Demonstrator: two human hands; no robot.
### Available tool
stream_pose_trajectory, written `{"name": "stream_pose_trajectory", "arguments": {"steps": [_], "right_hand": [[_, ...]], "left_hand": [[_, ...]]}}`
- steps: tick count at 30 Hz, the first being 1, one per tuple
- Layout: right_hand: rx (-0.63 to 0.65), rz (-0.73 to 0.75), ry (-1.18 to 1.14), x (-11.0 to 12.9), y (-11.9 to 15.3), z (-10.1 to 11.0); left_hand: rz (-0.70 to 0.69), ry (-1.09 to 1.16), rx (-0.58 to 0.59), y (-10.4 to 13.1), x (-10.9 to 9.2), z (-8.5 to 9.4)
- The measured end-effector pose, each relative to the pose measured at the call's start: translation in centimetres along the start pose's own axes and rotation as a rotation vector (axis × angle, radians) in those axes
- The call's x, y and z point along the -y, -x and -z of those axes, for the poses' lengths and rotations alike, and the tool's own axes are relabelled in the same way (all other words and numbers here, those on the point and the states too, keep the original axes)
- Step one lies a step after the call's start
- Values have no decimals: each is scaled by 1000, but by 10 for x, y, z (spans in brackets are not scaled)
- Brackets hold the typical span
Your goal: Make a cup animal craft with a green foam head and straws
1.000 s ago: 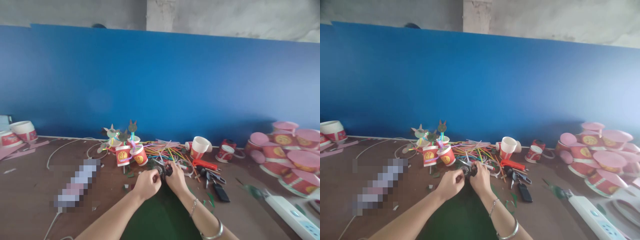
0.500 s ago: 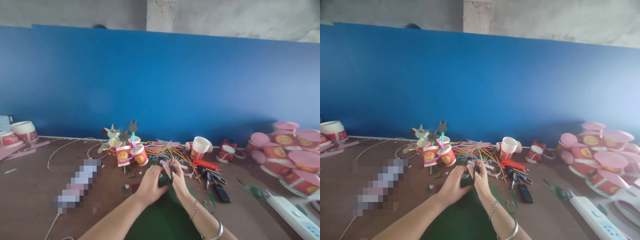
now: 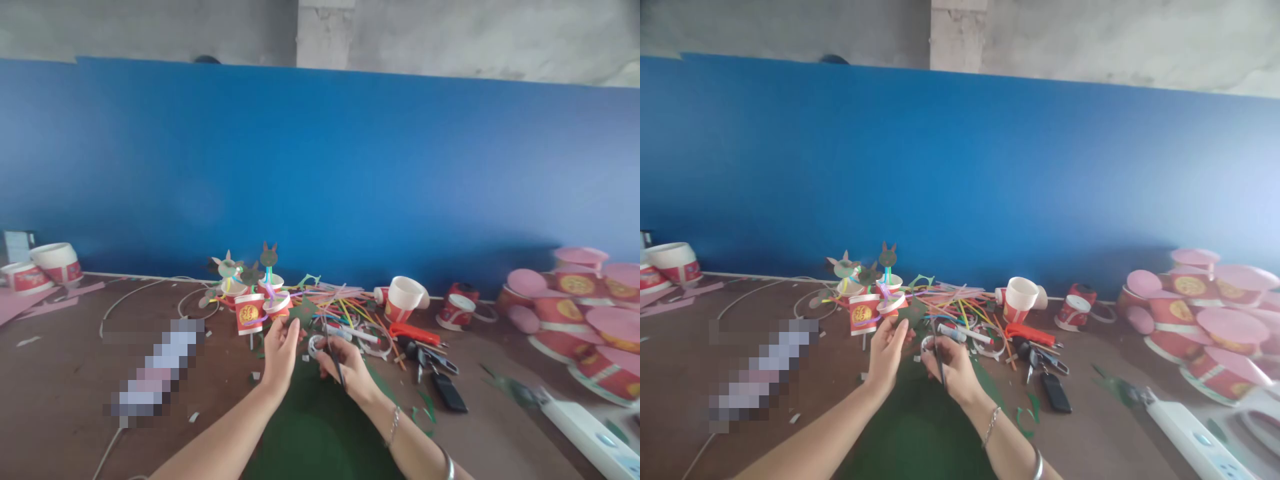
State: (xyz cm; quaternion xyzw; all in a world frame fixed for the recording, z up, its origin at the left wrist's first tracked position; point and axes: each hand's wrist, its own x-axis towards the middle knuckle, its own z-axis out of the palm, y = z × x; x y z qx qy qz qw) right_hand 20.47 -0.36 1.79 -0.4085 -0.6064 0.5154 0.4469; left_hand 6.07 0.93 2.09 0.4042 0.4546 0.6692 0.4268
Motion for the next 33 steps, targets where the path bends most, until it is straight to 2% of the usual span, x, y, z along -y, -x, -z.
{"name": "stream_pose_trajectory", "arguments": {"steps": [3, 7, 17, 26, 33], "right_hand": [[60, -25, 72, -3, 2, -2], [79, -53, 157, -3, 2, -2], [78, -56, 66, -9, -1, 2], [44, -112, 19, 6, 1, -3], [14, -154, 68, 13, 0, -5]], "left_hand": [[4, 22, -39, 0, -2, 0], [8, 34, -50, 1, -3, -1], [59, 51, 167, 5, -2, -2], [95, 91, 173, 2, -2, -2], [107, 127, 180, 2, -3, -3]]}}
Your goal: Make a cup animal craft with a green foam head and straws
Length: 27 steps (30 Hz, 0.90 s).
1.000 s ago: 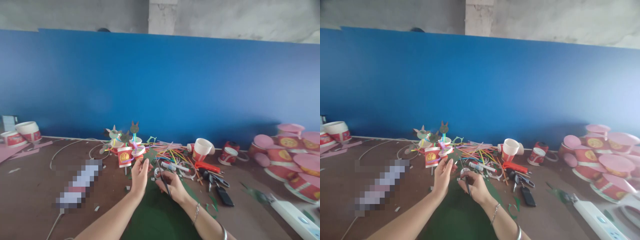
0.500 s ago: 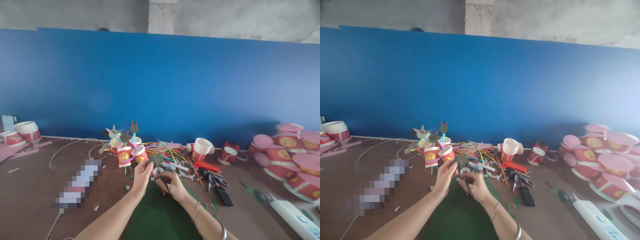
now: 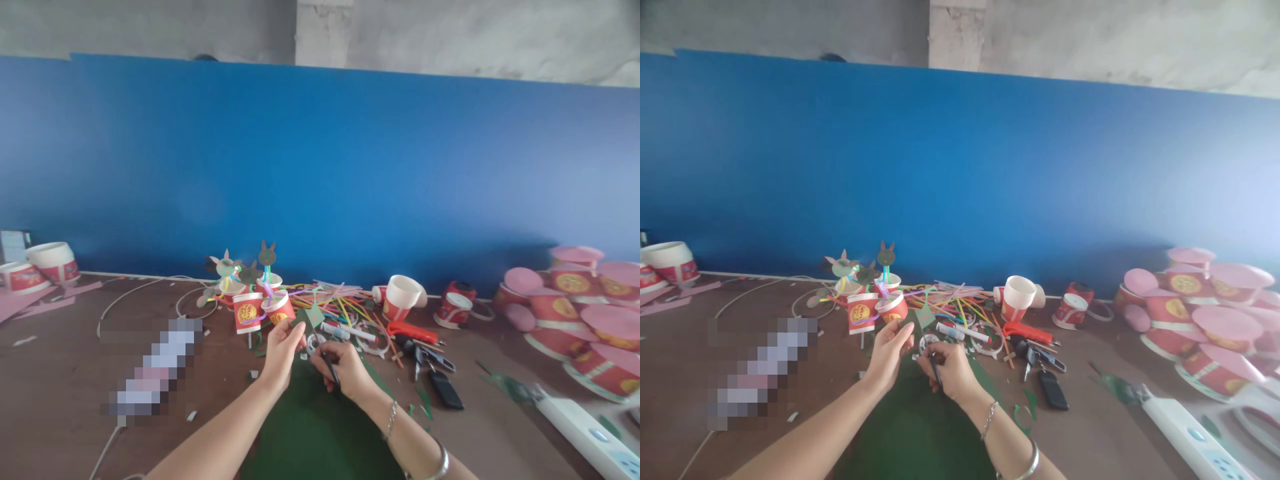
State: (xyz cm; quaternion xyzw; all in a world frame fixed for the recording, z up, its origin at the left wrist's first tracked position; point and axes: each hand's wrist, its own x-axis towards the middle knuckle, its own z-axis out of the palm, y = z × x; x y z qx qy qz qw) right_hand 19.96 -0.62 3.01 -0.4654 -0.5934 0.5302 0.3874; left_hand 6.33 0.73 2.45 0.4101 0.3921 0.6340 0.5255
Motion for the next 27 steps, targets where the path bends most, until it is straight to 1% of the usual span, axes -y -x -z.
{"name": "stream_pose_trajectory", "arguments": {"steps": [4, 10, 15, 18, 21, 23, 25, 27], "right_hand": [[10, 4, -14, -1, 0, 0], [5, 52, -13, -5, -2, 3], [-26, 44, 5, -7, -3, 5], [-73, 75, -66, -9, -4, 7], [-128, 142, -168, -11, -5, 9], [-141, 175, -202, -11, -6, 11], [-149, 198, -211, -10, -6, 11], [-145, 201, -201, -8, -5, 11]], "left_hand": [[6, -6, 10, 0, 0, 0], [73, -10, 117, 2, -2, -1], [92, -1, 112, 2, -3, -1], [101, -10, 146, 3, -4, -3], [122, -42, 226, 6, -5, -6], [137, -56, 264, 8, -6, -8], [145, -69, 255, 8, -6, -9], [134, -89, 215, 7, -4, -8]]}}
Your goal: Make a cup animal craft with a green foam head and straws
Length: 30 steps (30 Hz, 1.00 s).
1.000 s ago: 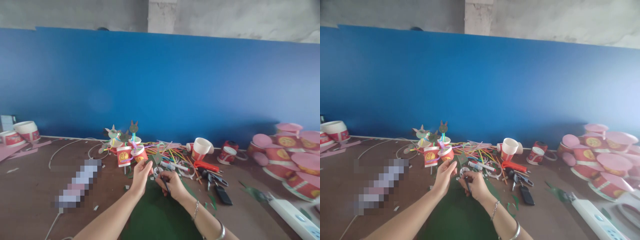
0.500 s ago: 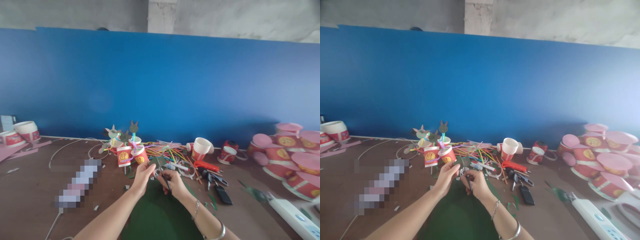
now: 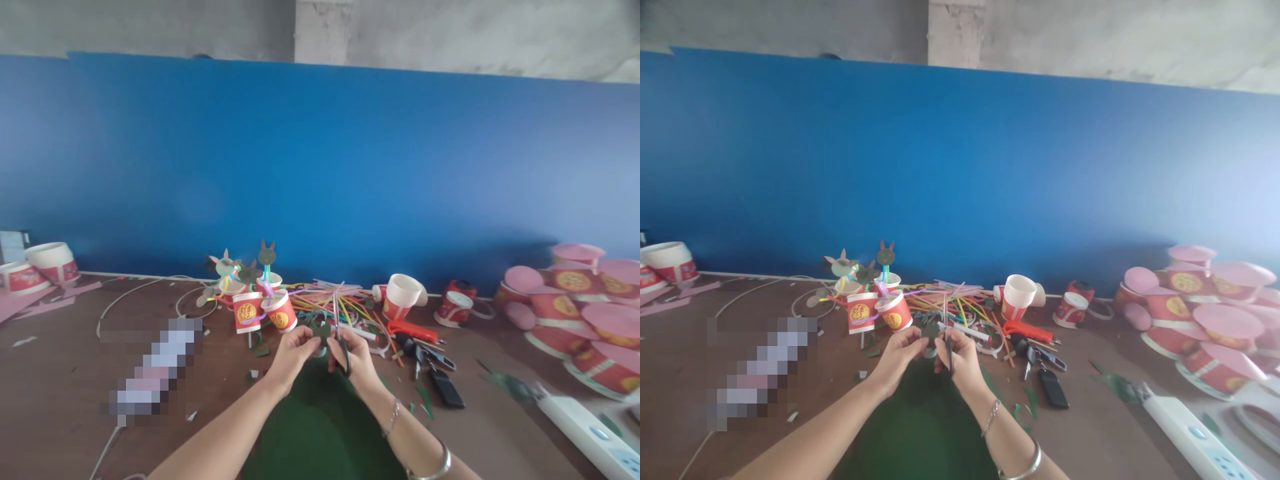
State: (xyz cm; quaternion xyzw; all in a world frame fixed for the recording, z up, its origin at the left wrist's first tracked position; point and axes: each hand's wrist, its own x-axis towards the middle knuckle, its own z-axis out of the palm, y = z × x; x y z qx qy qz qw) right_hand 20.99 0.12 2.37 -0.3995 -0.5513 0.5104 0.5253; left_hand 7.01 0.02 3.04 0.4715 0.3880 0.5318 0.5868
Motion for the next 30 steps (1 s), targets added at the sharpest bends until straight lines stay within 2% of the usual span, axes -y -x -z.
{"name": "stream_pose_trajectory", "arguments": {"steps": [10, 23, 30], "right_hand": [[175, -79, 134, -3, 6, -9], [228, -76, 184, -5, 6, -6], [236, -107, 166, -5, 3, -6]], "left_hand": [[-102, 38, -196, -4, 6, 9], [-79, 102, -179, -4, 3, 7], [-56, 127, -128, -5, 5, 9]]}}
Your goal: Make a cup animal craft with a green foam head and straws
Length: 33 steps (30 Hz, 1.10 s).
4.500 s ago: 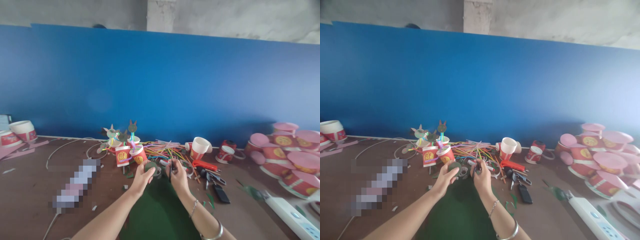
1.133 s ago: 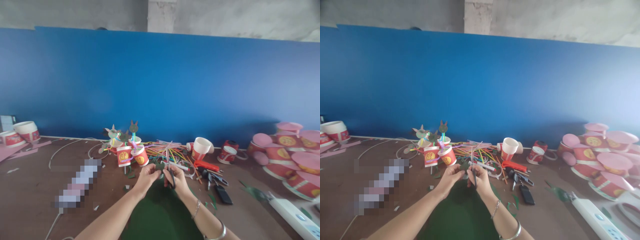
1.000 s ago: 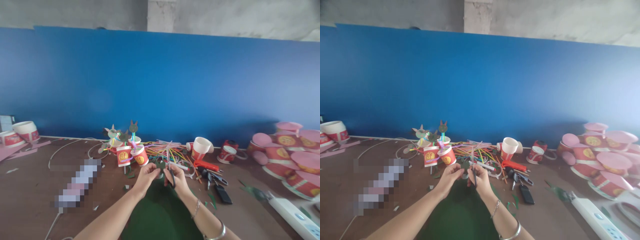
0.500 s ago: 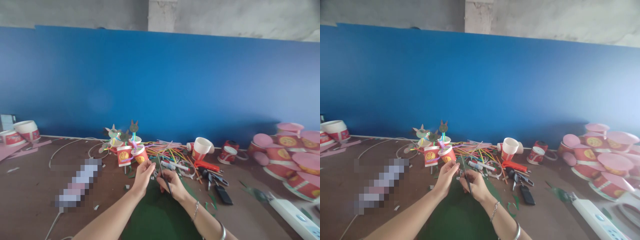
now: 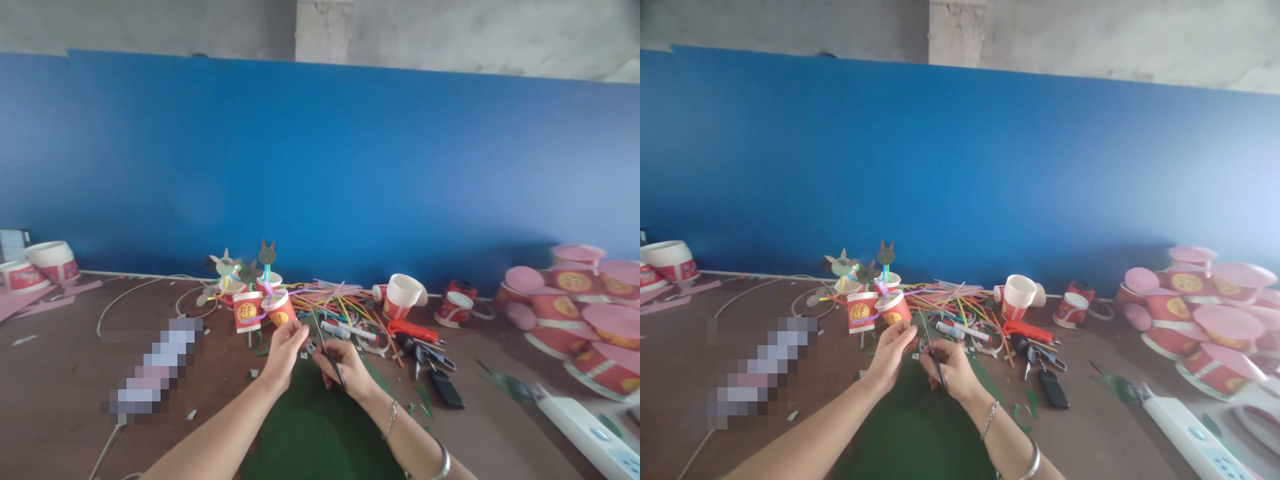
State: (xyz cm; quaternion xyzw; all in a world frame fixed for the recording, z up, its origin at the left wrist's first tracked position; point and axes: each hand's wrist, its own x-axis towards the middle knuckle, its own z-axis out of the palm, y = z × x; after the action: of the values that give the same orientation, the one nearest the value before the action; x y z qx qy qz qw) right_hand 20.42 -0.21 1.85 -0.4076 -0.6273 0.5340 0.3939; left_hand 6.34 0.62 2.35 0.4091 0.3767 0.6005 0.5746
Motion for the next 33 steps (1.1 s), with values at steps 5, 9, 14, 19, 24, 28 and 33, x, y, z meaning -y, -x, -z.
{"name": "stream_pose_trajectory", "arguments": {"steps": [5, 9, 14, 19, 24, 28, 33], "right_hand": [[-2, 18, -30, 0, 0, 0], [0, 0, -30, -3, -1, 2], [3, 11, -58, -2, -1, 1], [-8, -3, -48, -1, -2, 2], [-32, -4, -36, -4, -3, 3], [-47, 21, -39, -6, -4, 4], [-33, 16, -46, -8, -3, 2]], "left_hand": [[-25, -33, 40, 0, 2, 2], [-20, -34, 39, -1, 4, 3], [-18, -32, 67, -1, 4, 3], [-19, -34, 81, -1, 4, 3], [-9, -37, 67, 0, 2, 1], [28, -82, 111, 3, 0, -3], [22, -46, 50, 4, -2, -6]]}}
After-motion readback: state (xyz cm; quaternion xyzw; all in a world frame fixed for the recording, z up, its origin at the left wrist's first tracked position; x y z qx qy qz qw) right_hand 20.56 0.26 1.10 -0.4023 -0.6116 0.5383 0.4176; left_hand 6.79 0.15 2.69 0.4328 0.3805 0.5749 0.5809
